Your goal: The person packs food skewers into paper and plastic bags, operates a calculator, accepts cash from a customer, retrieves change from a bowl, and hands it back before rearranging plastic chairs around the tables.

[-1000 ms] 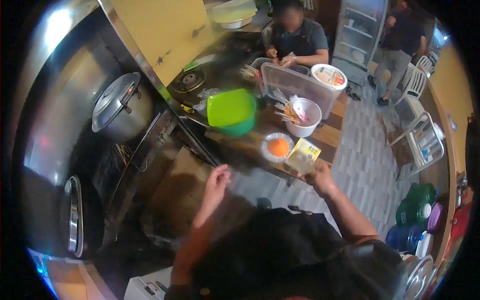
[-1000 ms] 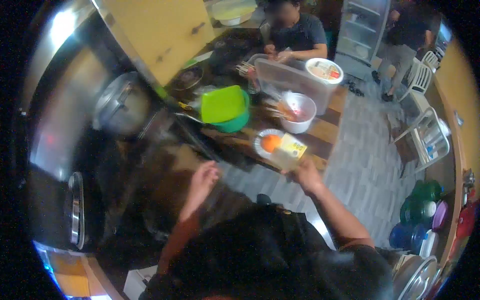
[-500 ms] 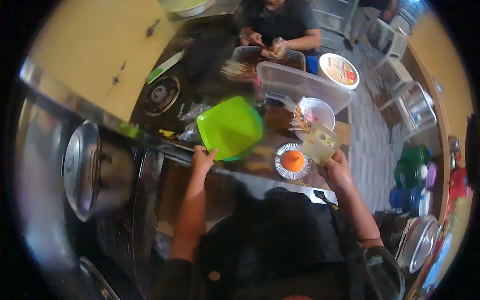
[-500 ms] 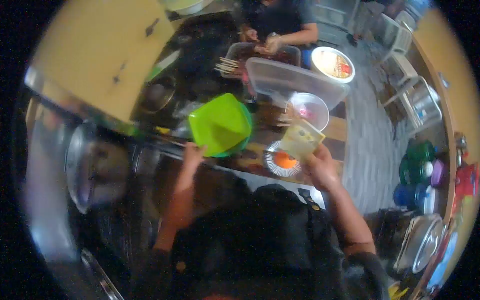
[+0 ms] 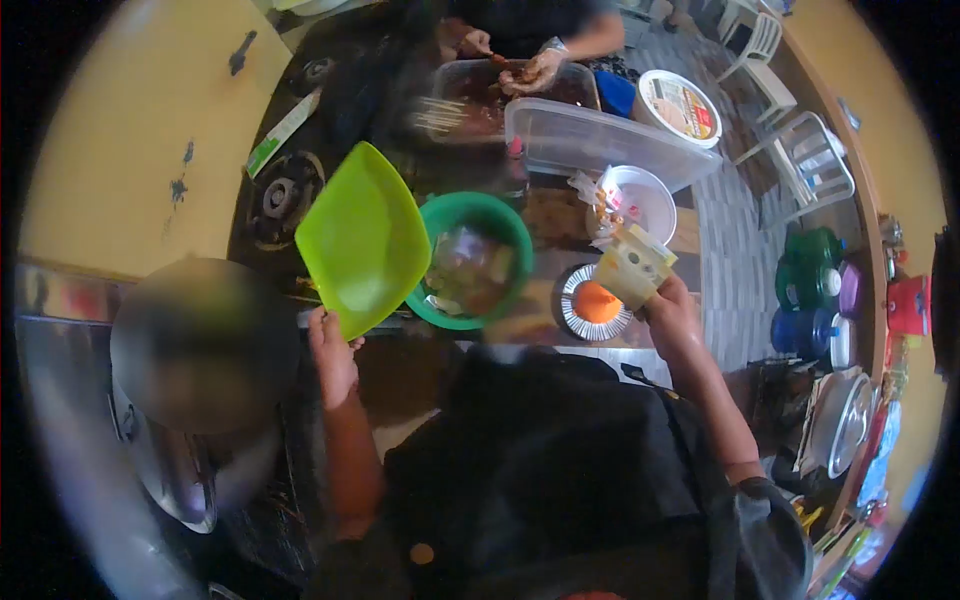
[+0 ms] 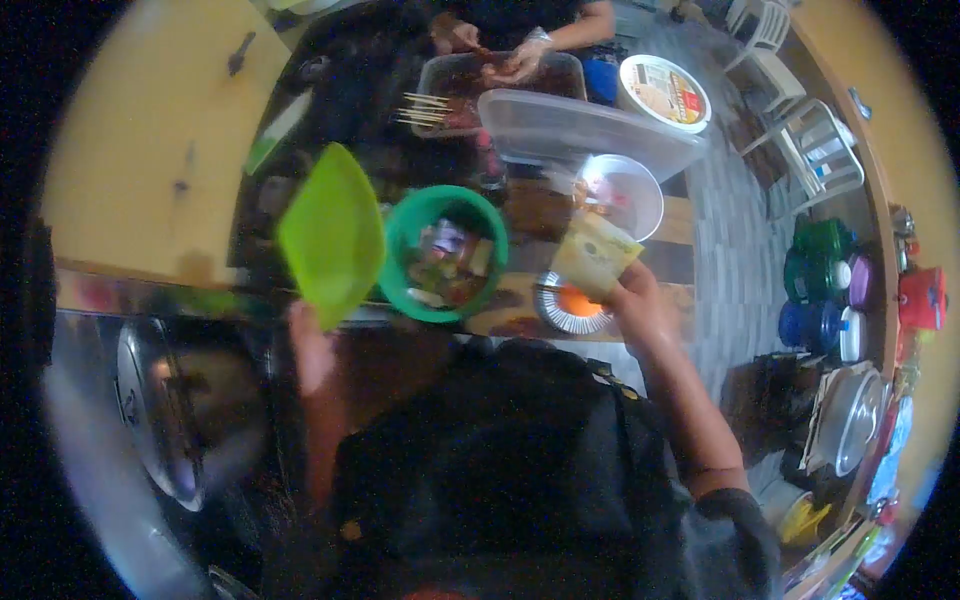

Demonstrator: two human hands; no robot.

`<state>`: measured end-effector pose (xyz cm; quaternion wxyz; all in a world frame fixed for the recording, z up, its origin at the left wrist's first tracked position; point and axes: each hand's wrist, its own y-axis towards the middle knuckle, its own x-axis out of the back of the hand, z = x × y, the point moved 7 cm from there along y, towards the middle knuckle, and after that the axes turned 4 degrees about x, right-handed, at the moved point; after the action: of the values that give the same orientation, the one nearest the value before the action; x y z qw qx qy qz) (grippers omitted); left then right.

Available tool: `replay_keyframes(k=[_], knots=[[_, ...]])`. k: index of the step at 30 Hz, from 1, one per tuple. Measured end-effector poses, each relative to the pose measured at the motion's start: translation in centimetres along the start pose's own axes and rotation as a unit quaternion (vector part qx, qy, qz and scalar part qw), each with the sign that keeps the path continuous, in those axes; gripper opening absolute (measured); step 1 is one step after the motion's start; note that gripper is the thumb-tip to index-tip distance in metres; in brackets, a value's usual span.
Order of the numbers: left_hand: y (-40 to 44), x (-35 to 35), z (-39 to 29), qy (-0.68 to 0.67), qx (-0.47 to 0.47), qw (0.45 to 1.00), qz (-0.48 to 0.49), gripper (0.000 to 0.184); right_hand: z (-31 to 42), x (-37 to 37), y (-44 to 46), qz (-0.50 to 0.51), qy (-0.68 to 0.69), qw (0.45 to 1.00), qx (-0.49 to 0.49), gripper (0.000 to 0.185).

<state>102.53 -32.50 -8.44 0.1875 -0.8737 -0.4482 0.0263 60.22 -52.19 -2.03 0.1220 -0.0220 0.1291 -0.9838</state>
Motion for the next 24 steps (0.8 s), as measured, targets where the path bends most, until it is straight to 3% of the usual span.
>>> replay_keyframes(k=[4, 6, 8, 11, 14, 19, 23, 24], knots=[[-2.2, 1.3, -1.1, -0.036, -0.001, 0.997, -0.062, 0.025, 1.5, -3.9, 2.3, 0.050, 0.030, 0.998, -0.001, 0.033], [-3.4, 1.9, -1.4, -0.043, -0.001, 0.997, -0.065, 0.025, 0.7, -6.0, 4.2, 0.130, 0.003, 0.991, -0.028, 0.033], [-4.0, 2.9, -0.8, -0.051, -0.003, 0.996, -0.067, 0.026, 0.8, -8.2, 4.9, 0.140, -0.053, 0.988, -0.039, 0.032], [-4.9, 4.8, -0.3, -0.028, -0.083, 0.994, -0.066, 0.025, -0.1, -12.4, 6.1, 0.174, 0.009, 0.984, -0.033, 0.033], [-6.3, 6.0, -0.8, -0.021, -0.094, 0.990, -0.100, 0.024, -1.6, -16.5, 7.2, 0.259, 0.020, 0.966, 0.001, 0.032], [-8.4, 5.9, -1.6, -0.077, -0.087, 0.989, -0.094, 0.024, -5.1, -20.2, 7.7, 0.340, -0.022, 0.936, -0.081, 0.030], [-8.7, 6.3, -1.4, -0.047, -0.097, 0.986, -0.127, 0.024, -5.4, -20.4, 9.4, 0.301, 0.026, 0.953, -0.015, 0.030], [-9.4, 6.3, -3.3, 0.177, -0.292, 0.927, -0.153, 0.023, -5.2, -19.6, 10.0, 0.284, 0.035, 0.958, -0.029, 0.027]])
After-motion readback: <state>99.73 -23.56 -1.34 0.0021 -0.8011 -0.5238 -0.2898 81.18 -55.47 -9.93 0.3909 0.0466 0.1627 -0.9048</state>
